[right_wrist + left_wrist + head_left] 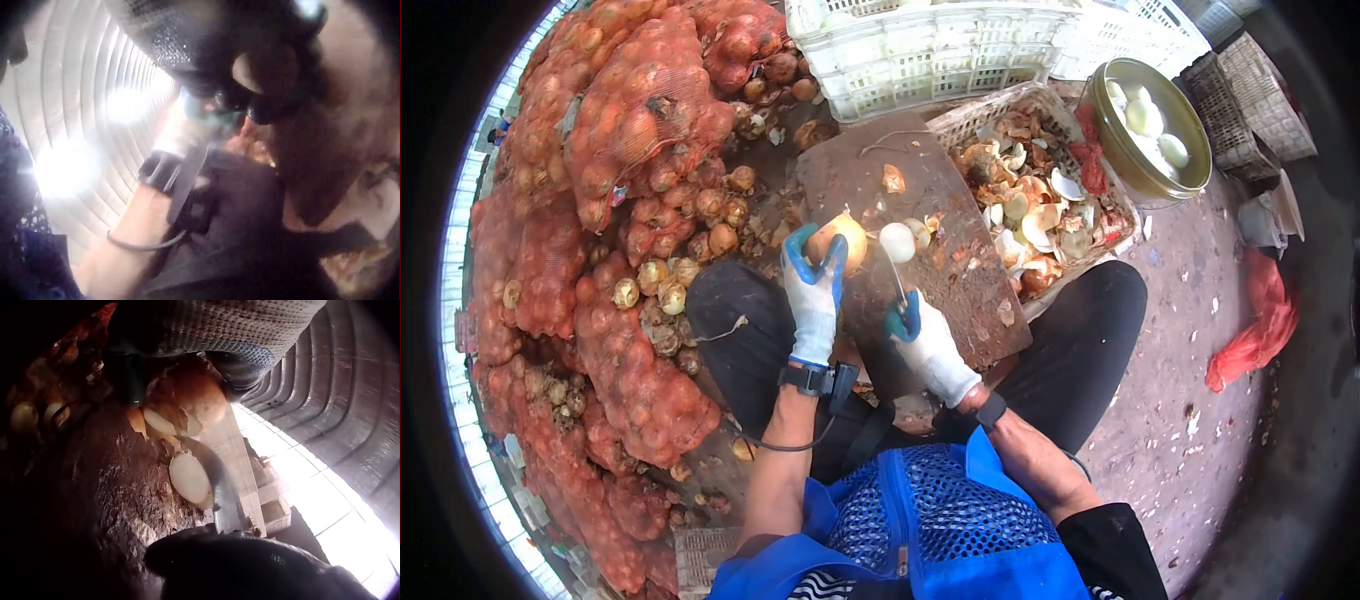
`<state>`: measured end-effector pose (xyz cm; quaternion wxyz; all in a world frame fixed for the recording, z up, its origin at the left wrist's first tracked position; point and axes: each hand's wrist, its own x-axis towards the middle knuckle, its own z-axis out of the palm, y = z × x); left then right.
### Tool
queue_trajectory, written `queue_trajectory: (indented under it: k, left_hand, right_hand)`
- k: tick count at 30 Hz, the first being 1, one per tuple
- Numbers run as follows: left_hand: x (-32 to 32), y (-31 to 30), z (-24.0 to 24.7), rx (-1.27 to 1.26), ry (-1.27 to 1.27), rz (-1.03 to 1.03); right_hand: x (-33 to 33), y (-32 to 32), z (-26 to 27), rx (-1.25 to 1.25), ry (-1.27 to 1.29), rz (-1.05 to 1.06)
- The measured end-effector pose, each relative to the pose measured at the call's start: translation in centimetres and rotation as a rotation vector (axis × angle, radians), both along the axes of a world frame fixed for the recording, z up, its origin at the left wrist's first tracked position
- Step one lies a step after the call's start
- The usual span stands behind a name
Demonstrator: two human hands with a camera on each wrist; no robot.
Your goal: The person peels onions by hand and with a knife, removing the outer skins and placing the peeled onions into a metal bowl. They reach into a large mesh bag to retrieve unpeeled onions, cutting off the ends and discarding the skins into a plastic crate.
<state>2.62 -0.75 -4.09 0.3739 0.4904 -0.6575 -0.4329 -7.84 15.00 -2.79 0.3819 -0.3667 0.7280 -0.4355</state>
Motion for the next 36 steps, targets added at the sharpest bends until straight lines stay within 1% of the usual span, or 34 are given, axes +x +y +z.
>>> queue_trajectory:
  k: [3,14,18,21,23,24,26,27,29,30,32,33,34,36]
  left_hand:
    - [0.0,0.2,-0.1,0.061,0.014,-0.002]
    - [-0.2,0.0,-0.2,0.057,-0.025,0.007]
    - [-0.4,0.1,-0.5,-0.015,-0.045,0.012]
    - [-0.7,0.4,-0.1,0.029,-0.014,0.035]
    - [-0.8,0.4,-0.4,-0.007,-0.006,0.039]
    - [-0.9,0.2,-0.8,-0.080,-0.020,0.033]
    - [-0.6,-0.1,-1.7,-0.100,-0.033,0.034]
    - [-0.5,-0.1,-1.4,-0.044,-0.030,0.039]
    - [-0.6,0.0,-1.4,-0.042,-0.013,0.033]
    - [-0.7,-0.1,-1.6,-0.097,0.001,0.023]
    - [-0.7,-0.4,-2.0,-0.090,0.039,0.011]
    - [-0.5,-0.5,-1.8,-0.029,0.064,0.008]
    - [-0.4,-0.4,-1.6,0.023,0.088,-0.001]
    - [-0.2,-0.2,-0.9,0.115,0.139,-0.018]
  right_hand:
    - [-0.6,-1.4,0.4,0.033,0.057,0.035]
    - [-0.7,-1.9,0.2,0.142,0.233,0.065]
    - [-0.9,-2.0,0.5,0.167,0.230,0.081]
    - [-0.5,-1.9,1.0,0.153,0.291,0.032]
    - [-1.0,-2.2,0.8,0.187,0.305,0.029]
    - [-1.3,-2.5,0.9,0.202,0.313,0.027]
    - [-1.7,-2.8,1.1,0.194,0.318,0.033]
    - [-1.9,-2.9,1.3,0.192,0.320,0.036]
    - [-2.5,-2.7,-0.9,0.049,0.305,0.021]
    - [-3.0,-2.9,-0.7,-0.025,0.297,0.014]
    - [-4.1,-3.0,-0.3,0.085,-0.153,0.013]
    - [-4.4,-2.9,1.0,0.141,-0.379,0.013]
    - [-4.3,-2.5,3.2,0.166,-0.435,0.003]
    - [-4.4,-2.6,2.5,0.026,-0.108,0.084]
